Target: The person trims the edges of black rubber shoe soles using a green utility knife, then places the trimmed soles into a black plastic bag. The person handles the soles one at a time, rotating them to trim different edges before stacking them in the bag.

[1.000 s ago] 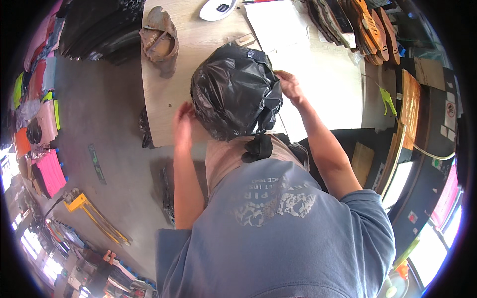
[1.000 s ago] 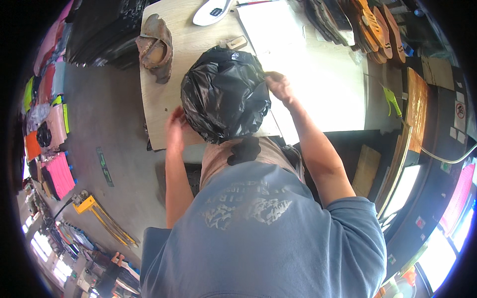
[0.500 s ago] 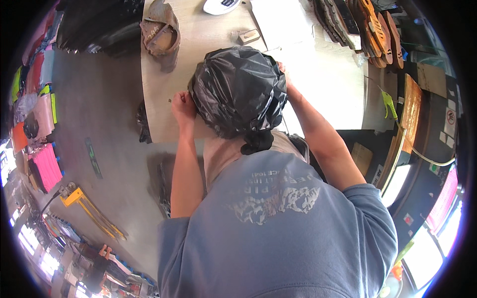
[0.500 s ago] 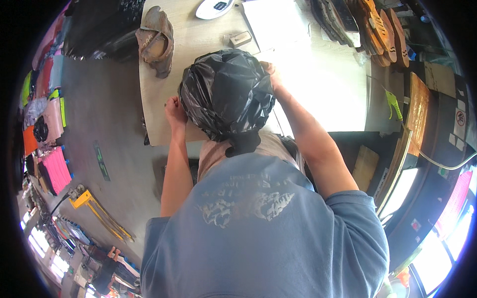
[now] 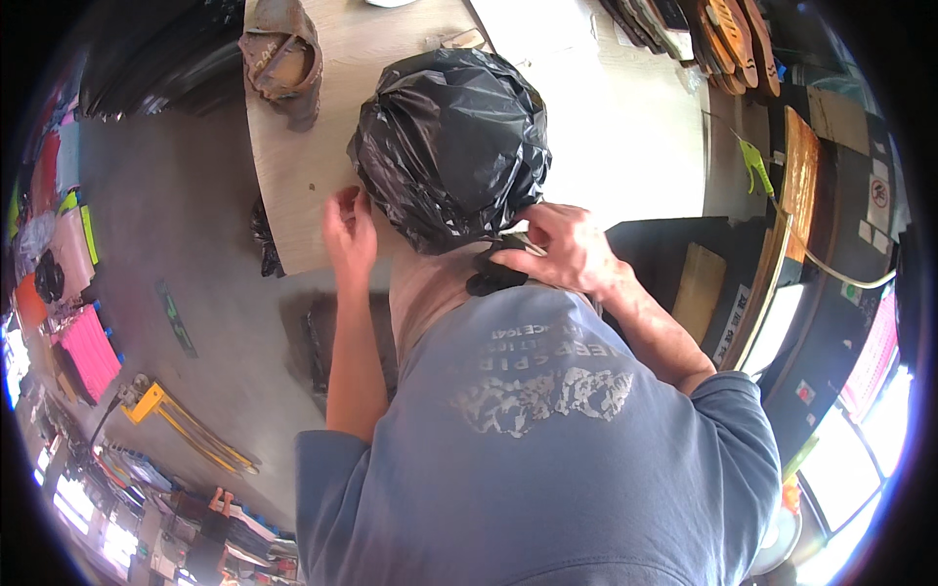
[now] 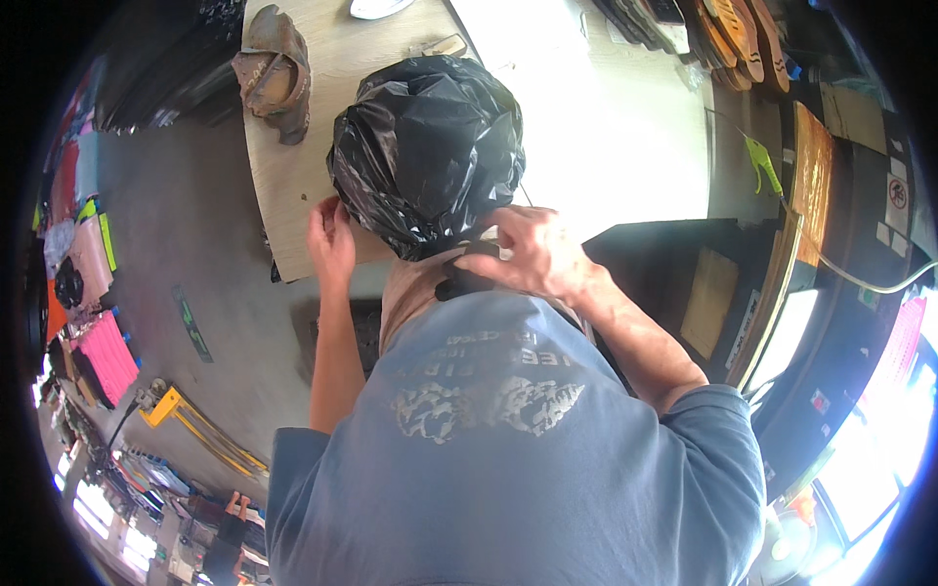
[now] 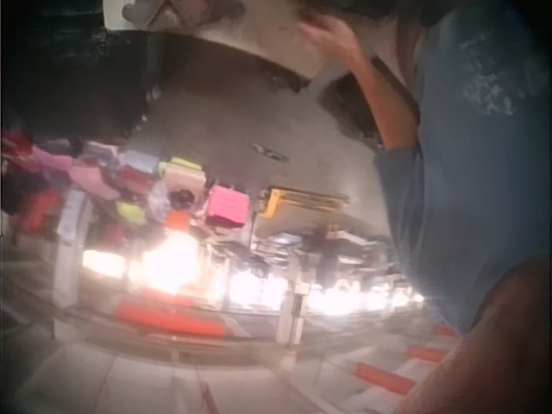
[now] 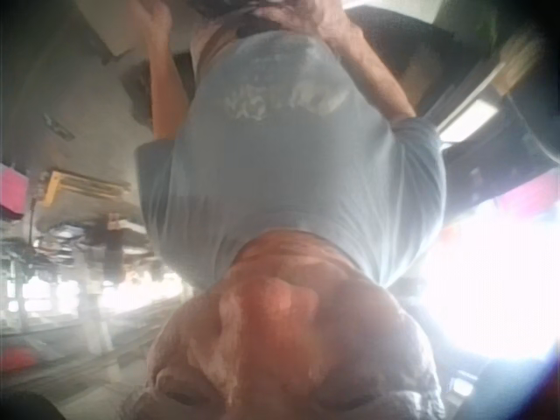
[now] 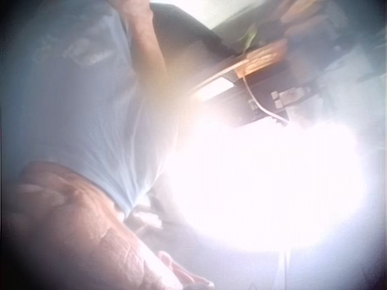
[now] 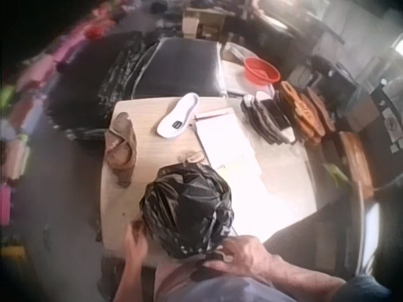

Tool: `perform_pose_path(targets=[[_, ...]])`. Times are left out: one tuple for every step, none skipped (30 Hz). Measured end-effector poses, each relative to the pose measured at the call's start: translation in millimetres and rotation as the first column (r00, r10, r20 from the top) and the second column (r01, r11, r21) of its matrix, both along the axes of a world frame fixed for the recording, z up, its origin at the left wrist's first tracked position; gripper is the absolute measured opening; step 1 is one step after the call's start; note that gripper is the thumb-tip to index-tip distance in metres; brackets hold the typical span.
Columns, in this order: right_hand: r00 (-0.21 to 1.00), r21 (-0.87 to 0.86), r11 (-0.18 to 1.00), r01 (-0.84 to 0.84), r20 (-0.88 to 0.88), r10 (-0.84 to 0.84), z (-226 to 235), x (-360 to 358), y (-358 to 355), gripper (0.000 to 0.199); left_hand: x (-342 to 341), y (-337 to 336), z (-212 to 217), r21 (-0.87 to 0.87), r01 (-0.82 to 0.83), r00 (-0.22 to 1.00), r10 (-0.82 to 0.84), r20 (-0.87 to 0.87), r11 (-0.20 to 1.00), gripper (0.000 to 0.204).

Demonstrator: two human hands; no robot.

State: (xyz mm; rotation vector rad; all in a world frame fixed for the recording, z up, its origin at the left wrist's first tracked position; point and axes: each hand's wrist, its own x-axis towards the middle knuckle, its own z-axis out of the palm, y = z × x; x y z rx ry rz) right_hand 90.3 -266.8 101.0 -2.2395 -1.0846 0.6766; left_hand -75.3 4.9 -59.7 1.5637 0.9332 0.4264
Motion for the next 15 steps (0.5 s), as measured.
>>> perform_pose_path(targets=[[0.999,-0.016,0.999,0.052,-0.006,-0.052,-5.7,-8.0,7.5,0.042,-7.8,-5.5,5.1,0.039,0.072,0.996,-0.069,-0.060,0.997,0.035],[0.995,-0.030,0.995,0.098,-0.015,-0.099,-13.5,-16.0,13.8,0.039,-17.2,-11.9,11.2,0.031,0.136,0.984,-0.132,-0.121,0.990,0.035],[0.997,-0.065,0.995,0.077,0.011,-0.076,-23.0,-19.7,17.4,0.035,-22.3,-18.1,15.1,0.000,0.180,0.969,-0.177,-0.174,0.984,0.035],[0.996,-0.020,0.998,0.063,0.064,-0.062,-32.3,-23.7,18.5,0.033,-24.5,-24.0,17.6,-0.058,0.238,0.959,-0.244,-0.146,0.969,0.036],[0.994,-0.001,0.999,0.047,0.103,-0.046,-41.9,-26.4,18.6,0.032,-25.4,-30.8,19.6,-0.134,0.277,0.951,-0.292,-0.104,0.951,0.036],[0.990,-0.010,0.999,0.034,0.137,-0.033,-51.1,-27.6,18.5,0.031,-24.6,-36.0,20.8,-0.218,0.310,0.943,-0.329,-0.054,0.925,0.037],[0.990,-0.014,1.000,0.028,0.138,-0.025,-59.7,-29.7,18.1,0.024,-23.8,-41.2,21.6,-0.179,0.340,0.934,-0.353,-0.048,0.923,0.035],[0.987,0.047,0.999,-0.001,0.160,-0.007,-66.5,-30.7,16.7,0.022,-21.4,-45.4,21.5,-0.148,0.365,0.927,-0.374,-0.038,0.919,0.033],[0.985,0.078,0.997,-0.024,0.175,0.010,-72.7,-30.3,15.7,0.020,-18.6,-46.0,20.8,-0.116,0.388,0.919,-0.393,-0.027,0.915,0.031],[0.982,0.110,0.993,-0.038,0.188,0.017,-77.9,-29.6,14.7,0.018,-16.1,-45.9,19.6,-0.078,0.388,0.913,-0.395,-0.100,0.918,0.027],[0.976,0.085,0.994,-0.071,0.212,0.051,-82.7,-29.4,14.5,0.017,-14.5,-45.2,18.2,-0.042,0.390,0.904,-0.391,-0.174,0.920,0.024],[0.970,0.063,0.993,-0.095,0.232,0.078,-87.1,-29.1,14.3,0.015,-13.9,-43.3,16.7,-0.009,0.386,0.892,-0.375,-0.252,0.923,0.021],[0.964,0.020,0.992,-0.128,0.237,0.120,-91.5,-28.1,14.2,0.014,-14.0,-42.7,14.8,0.061,0.416,0.883,-0.387,-0.264,0.907,0.020],[0.949,0.032,0.984,-0.173,0.273,0.157,-96.6,-26.8,14.6,0.014,-14.6,-40.6,12.5,0.131,0.435,0.878,-0.388,-0.279,0.891,0.019],[0.933,0.020,0.975,-0.223,0.294,0.207,-101.6,-25.3,13.8,0.014,-15.1,-39.1,9.4,0.199,0.455,0.873,-0.390,-0.294,0.868,0.020]])
